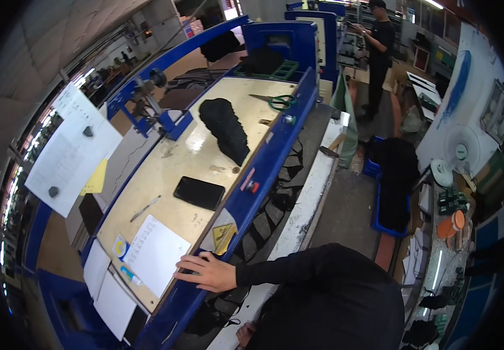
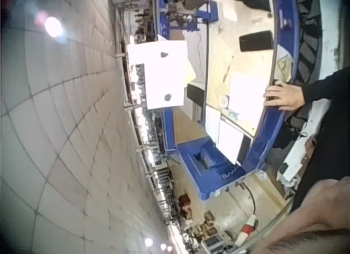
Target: The person assembles small black fabric components on a blue workbench. They use a green plastic template to align the pieces and a hammer to secure them. The person also uses scissors to trim excess material from the fabric parts. Finished items are stacked on the table.
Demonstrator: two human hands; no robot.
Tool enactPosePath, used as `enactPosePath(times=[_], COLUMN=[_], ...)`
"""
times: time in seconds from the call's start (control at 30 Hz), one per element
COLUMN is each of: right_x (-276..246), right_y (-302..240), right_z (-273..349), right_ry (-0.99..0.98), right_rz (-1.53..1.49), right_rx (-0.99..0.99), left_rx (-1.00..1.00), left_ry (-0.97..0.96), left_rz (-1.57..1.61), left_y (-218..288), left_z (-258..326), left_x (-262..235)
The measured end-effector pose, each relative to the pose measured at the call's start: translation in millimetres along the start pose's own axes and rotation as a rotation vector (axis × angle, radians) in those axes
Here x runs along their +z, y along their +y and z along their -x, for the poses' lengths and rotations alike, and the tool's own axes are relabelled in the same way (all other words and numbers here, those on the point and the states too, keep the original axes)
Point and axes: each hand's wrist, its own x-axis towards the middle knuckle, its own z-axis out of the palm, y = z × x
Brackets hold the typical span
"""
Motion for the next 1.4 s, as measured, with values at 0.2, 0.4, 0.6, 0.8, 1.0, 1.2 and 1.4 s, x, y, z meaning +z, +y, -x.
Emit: enactPosePath(times=[0.2,0.4,0.6,0.8,1.0,1.2,1.4], right_x=[-9,-7,-3,5,3,-21,-31], right_y=[-37,-4,4,9,10,-9,-13], right_z=[-12,-12,-40,-35,-35,-37,-43], right_ry=[-0.005,-0.025,-0.207,-0.189,-0.144,-0.131,-0.079], right_rz=[-0.071,0.143,0.205,0.188,0.102,0.142,0.146], right_rx=[0.17,0.042,-0.117,-0.03,0.0,-0.048,-0.111], left_rx=[-0.412,-0.816,-1.096,-1.106,-1.105,-1.019,-1.043], left_ry=[0.633,0.922,1.019,1.046,1.023,0.919,0.816], left_rz=[-0.05,0.12,0.176,0.194,0.197,0.312,0.333], left_y=[37,62,68,63,93,121,116], left_z=[16,-28,-46,-39,-65,-84,-80], left_x=[-12,1,9,3,9,27,34])
